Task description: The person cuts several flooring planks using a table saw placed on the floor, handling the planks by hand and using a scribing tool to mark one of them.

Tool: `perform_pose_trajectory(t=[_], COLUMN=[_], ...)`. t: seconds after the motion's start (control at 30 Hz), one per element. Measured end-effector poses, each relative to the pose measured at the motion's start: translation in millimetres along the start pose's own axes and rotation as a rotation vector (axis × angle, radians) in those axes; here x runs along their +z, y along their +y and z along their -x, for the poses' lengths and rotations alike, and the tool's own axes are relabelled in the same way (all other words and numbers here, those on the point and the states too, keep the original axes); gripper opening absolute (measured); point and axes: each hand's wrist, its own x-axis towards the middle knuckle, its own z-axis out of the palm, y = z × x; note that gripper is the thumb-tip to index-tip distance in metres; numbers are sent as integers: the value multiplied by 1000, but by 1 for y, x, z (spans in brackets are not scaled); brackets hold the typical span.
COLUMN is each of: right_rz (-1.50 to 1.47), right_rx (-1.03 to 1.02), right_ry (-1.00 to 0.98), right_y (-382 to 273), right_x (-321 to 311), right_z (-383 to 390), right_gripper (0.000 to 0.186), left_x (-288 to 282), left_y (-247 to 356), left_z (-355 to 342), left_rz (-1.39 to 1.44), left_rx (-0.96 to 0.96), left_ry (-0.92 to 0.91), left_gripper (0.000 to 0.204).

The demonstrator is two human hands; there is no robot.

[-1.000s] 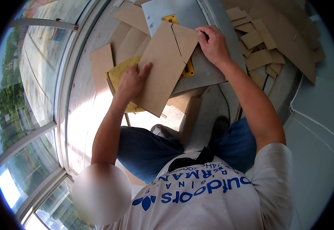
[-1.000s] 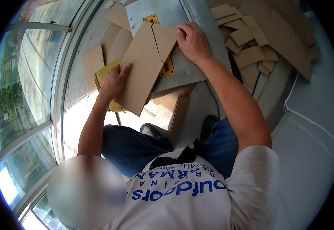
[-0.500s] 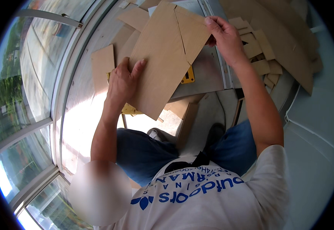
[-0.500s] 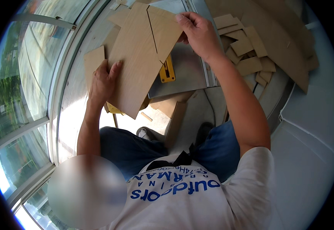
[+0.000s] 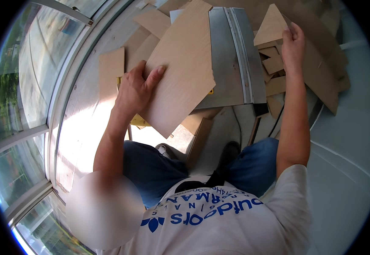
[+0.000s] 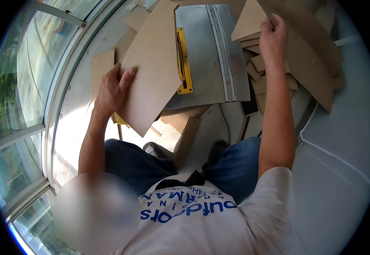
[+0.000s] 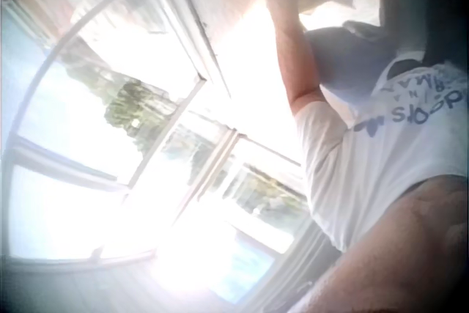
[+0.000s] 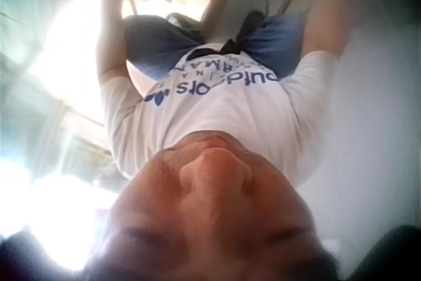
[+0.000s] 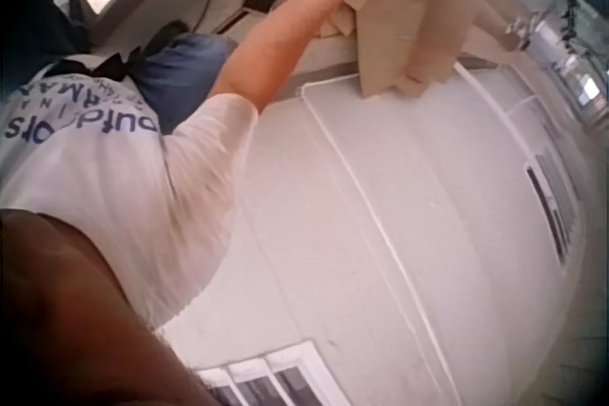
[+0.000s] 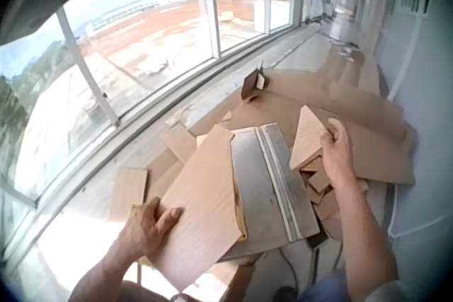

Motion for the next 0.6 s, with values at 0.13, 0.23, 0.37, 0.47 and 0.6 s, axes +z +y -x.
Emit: perform_pose_trajectory(t=[0.13, 0.23, 0.37, 0.47, 0.6], right_rz=[68, 27, 223, 366, -37], right_rx=[-211, -432, -347, -173, 31], right_ry=[7, -285, -980, -1289, -1041], right_y=[-24, -76, -110, -114, -90], right_x=[-8, 5, 2, 1, -1], right_z=[14, 54, 80, 83, 73], right_gripper=[67, 56, 50, 46, 43], left_x=[-1, -2, 3, -9, -29], left_y=[5, 10, 7, 8, 5], left_z=[-2, -1, 0, -27, -106], left_rz=[-82, -202, -322, -434, -549], left_rx=[77, 182, 417, 520, 683], left_ry=[-52, -144, -117, -95, 539], left_gripper=[66, 67, 62, 58, 58])
